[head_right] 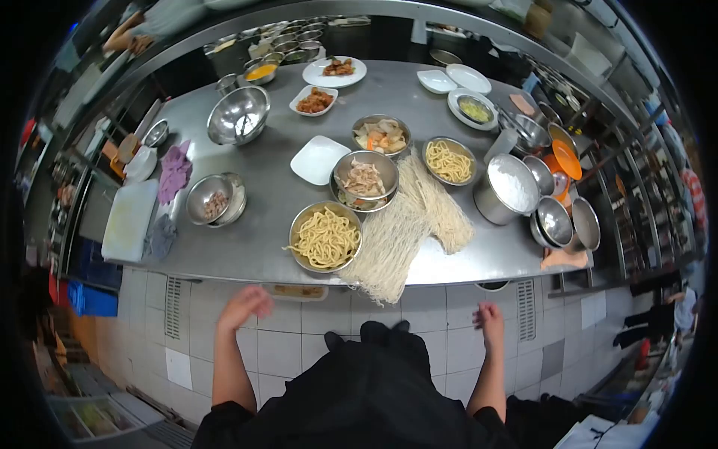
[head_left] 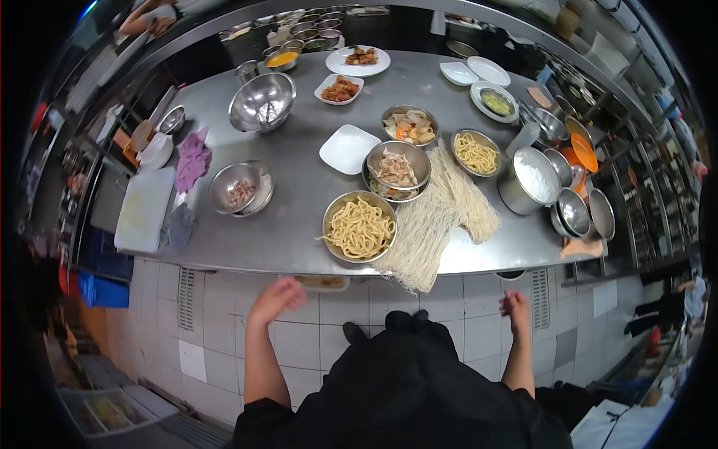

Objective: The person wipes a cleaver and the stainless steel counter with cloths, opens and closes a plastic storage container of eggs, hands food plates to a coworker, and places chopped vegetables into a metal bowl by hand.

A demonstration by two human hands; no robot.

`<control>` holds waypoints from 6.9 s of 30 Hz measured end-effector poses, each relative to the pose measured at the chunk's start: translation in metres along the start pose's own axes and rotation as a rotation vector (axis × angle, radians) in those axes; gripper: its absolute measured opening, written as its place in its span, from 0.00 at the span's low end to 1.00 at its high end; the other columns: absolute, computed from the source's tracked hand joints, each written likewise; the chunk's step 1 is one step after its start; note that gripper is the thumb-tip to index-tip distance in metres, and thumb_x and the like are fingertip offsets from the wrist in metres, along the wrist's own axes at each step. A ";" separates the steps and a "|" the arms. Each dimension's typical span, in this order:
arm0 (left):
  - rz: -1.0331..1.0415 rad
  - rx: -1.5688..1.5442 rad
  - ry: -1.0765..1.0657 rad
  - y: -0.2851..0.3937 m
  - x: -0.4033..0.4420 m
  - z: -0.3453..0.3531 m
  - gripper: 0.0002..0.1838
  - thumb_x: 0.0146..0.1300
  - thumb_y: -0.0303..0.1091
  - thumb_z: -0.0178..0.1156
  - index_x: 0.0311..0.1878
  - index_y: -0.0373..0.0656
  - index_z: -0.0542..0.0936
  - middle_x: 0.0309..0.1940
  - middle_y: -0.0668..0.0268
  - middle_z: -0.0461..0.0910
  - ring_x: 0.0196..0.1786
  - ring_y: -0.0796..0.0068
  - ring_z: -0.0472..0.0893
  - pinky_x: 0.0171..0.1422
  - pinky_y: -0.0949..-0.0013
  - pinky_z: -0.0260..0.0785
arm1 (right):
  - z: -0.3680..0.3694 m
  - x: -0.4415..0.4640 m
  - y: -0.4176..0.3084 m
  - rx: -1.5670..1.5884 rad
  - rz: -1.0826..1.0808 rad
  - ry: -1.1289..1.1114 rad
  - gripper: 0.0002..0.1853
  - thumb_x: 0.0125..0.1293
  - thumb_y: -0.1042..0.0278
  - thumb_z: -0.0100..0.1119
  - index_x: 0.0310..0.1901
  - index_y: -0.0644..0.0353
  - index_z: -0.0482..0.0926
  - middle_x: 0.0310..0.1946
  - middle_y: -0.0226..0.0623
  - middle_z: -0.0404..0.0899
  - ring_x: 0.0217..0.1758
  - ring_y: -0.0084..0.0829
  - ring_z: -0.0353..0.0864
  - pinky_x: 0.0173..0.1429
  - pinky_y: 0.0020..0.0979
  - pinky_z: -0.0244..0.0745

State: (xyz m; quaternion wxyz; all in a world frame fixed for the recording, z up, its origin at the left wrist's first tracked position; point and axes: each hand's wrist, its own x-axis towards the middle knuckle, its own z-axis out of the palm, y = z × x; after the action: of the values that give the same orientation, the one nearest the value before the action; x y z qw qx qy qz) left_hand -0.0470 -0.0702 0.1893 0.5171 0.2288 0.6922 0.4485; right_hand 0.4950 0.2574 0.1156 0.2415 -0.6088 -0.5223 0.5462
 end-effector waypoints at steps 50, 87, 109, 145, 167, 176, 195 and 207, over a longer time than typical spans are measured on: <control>0.287 0.210 -0.471 0.370 0.446 -0.048 0.27 0.66 0.44 0.54 0.59 0.29 0.71 0.46 0.52 0.79 0.34 0.62 0.84 0.36 0.64 0.81 | 0.366 0.154 -0.383 0.229 -0.109 -0.127 0.16 0.66 0.71 0.41 0.51 0.69 0.71 0.28 0.42 0.79 0.25 0.30 0.80 0.28 0.30 0.80; 0.287 -0.410 -0.154 0.289 0.275 0.010 0.25 0.53 0.26 0.55 0.56 0.35 0.68 0.49 0.54 0.77 0.47 0.55 0.82 0.45 0.54 0.82 | 0.134 -0.294 0.058 0.797 0.080 0.797 0.19 0.60 0.75 0.39 0.52 0.76 0.66 0.35 0.54 0.79 0.22 0.40 0.82 0.26 0.34 0.83; -0.035 -0.288 -0.681 0.048 0.073 0.373 0.33 0.51 0.21 0.54 0.64 0.26 0.62 0.56 0.47 0.73 0.59 0.52 0.75 0.65 0.56 0.68 | -0.051 -0.278 0.140 0.865 0.075 0.876 0.17 0.60 0.77 0.38 0.50 0.74 0.67 0.36 0.51 0.78 0.23 0.38 0.81 0.22 0.32 0.83; 0.089 -0.277 -0.589 0.208 0.056 0.714 0.29 0.55 0.25 0.52 0.62 0.30 0.63 0.51 0.49 0.76 0.50 0.56 0.81 0.51 0.56 0.78 | -0.402 -0.160 0.097 0.970 -0.306 0.971 0.17 0.72 0.62 0.47 0.55 0.65 0.65 0.35 0.41 0.78 0.24 0.30 0.79 0.26 0.28 0.79; 0.035 0.072 -0.482 0.055 0.047 0.599 0.21 0.68 0.49 0.56 0.53 0.42 0.75 0.42 0.64 0.79 0.36 0.75 0.82 0.33 0.73 0.75 | -0.302 -0.010 0.156 0.666 0.106 0.197 0.08 0.72 0.62 0.49 0.43 0.57 0.71 0.29 0.38 0.80 0.21 0.28 0.79 0.21 0.27 0.76; -0.134 0.037 -0.130 -0.076 0.034 0.401 0.21 0.67 0.46 0.59 0.54 0.41 0.75 0.38 0.64 0.80 0.34 0.76 0.82 0.31 0.73 0.73 | -0.169 0.037 0.060 0.381 -0.064 -0.010 0.09 0.68 0.69 0.50 0.48 0.58 0.72 0.32 0.37 0.79 0.24 0.28 0.78 0.24 0.28 0.75; 0.198 -0.028 -0.193 0.060 -0.005 0.182 0.17 0.70 0.38 0.54 0.56 0.38 0.74 0.45 0.62 0.81 0.43 0.75 0.81 0.47 0.71 0.73 | 0.106 0.100 -0.200 -0.594 -0.716 -0.049 0.33 0.59 0.61 0.63 0.66 0.54 0.65 0.59 0.45 0.70 0.44 0.41 0.82 0.50 0.37 0.75; 0.428 0.271 0.364 0.183 0.159 0.090 0.14 0.68 0.39 0.57 0.49 0.39 0.79 0.38 0.65 0.82 0.37 0.77 0.80 0.40 0.73 0.73 | 0.192 0.200 -0.249 -1.129 -0.528 -0.052 0.48 0.50 0.54 0.72 0.72 0.43 0.54 0.70 0.50 0.58 0.64 0.47 0.71 0.60 0.43 0.73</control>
State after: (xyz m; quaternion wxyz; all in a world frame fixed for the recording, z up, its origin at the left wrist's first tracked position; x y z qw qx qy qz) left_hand -0.0485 0.1781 0.2595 0.2433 0.3524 0.7629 0.4843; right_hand 0.1978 0.4684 0.1935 -0.0037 -0.4794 -0.8690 0.1226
